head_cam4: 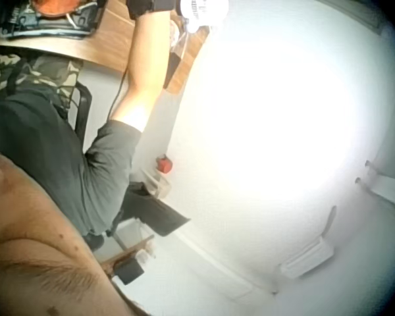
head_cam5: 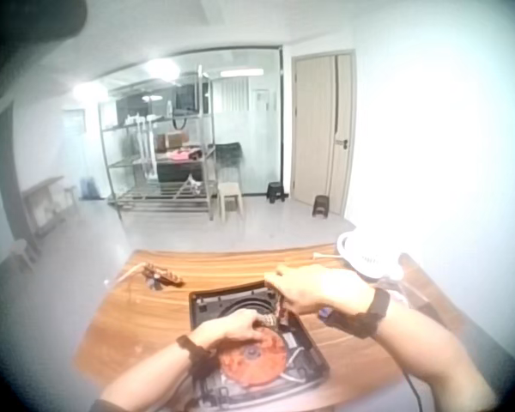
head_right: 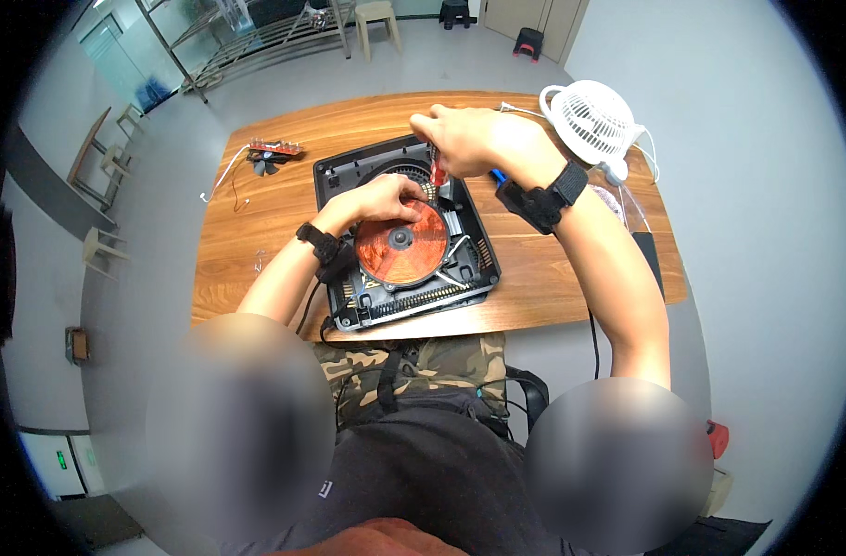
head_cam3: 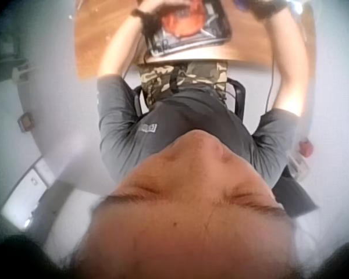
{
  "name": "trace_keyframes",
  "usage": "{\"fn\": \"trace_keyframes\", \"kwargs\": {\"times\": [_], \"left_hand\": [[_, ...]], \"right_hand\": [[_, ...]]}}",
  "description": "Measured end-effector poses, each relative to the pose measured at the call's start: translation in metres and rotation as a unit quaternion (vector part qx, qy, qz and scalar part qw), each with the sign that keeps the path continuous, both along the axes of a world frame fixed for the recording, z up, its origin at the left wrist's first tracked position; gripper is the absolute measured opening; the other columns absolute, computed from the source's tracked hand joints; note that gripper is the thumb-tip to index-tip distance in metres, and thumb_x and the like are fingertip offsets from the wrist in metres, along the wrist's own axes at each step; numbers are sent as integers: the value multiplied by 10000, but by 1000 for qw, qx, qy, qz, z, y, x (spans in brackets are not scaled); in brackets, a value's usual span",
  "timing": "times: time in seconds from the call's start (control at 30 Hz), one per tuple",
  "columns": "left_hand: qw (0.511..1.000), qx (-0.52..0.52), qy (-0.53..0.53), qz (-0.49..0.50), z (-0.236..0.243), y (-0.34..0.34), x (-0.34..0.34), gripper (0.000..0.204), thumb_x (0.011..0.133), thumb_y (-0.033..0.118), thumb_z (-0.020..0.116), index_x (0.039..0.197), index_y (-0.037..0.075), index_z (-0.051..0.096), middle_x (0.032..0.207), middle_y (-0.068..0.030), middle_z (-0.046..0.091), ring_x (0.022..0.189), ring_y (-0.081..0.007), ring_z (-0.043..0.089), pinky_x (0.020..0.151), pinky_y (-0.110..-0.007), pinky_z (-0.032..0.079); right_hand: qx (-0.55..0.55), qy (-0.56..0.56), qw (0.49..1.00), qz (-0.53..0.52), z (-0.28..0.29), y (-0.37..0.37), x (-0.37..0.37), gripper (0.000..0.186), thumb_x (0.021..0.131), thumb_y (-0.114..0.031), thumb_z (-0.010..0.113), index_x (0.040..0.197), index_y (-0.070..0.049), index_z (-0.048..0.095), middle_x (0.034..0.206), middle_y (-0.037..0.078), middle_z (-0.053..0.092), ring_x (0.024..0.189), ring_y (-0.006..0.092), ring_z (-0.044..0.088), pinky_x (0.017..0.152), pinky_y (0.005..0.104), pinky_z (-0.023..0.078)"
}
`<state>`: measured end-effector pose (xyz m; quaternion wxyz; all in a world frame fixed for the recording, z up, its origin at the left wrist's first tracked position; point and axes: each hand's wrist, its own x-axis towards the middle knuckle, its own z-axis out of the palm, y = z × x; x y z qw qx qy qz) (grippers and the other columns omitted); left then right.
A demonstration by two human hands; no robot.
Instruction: The person disassembles a small electronic device on a wooden table, removes a circular copper-colored component, cleans it with a blue cloth, and reassembles the device using a screwdriver. The person handles screws, a fan, and internal components during the process.
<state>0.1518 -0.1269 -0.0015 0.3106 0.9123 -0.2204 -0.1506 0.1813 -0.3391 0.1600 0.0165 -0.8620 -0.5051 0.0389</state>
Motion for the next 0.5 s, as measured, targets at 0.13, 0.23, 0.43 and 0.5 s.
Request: {"fn": "trace_keyframes", "kwargs": {"times": [0.13, 0.23, 0.43, 0.5], "left_hand": [[1000, 3, 2, -5, 4, -3, -2, 462, 803, 258, 814, 1191, 24, 724, 1099, -183, 732, 1034, -294, 695, 924, -387, 532], [1000, 0, -6, -1, 2, -3, -2, 458, 806, 260, 811, 1192, 31, 725, 1091, -179, 735, 1026, -292, 698, 916, -386, 535], [1000, -1, 5, 0, 1, -2, -2, 456, 807, 264, 813, 1201, 51, 724, 1075, -166, 744, 1007, -282, 705, 904, -388, 538], [1000, -1, 2, 6, 0, -1, -1, 451, 807, 263, 813, 1194, 48, 725, 1069, -165, 744, 1003, -280, 705, 901, -387, 537]], "right_hand": [[10, 73, 997, -10, -4, 1, 6, 275, 883, -117, 698, 1099, -20, 558, 1008, 205, 640, 1016, 411, 651, 807, 484, 527], [-7, 80, 995, -66, -12, 7, 12, 285, 916, -206, 698, 1060, 13, 587, 940, 230, 685, 945, 424, 673, 792, 496, 538], [-44, -70, 991, -103, -8, 13, -4, 500, 958, -424, 653, 823, 50, 740, 832, 237, 728, 846, 416, 721, 768, 479, 588], [-73, -32, 990, -115, -4, 14, -5, 531, 964, -475, 624, 1006, 54, 657, 860, 262, 715, 849, 437, 706, 759, 504, 576]]}}
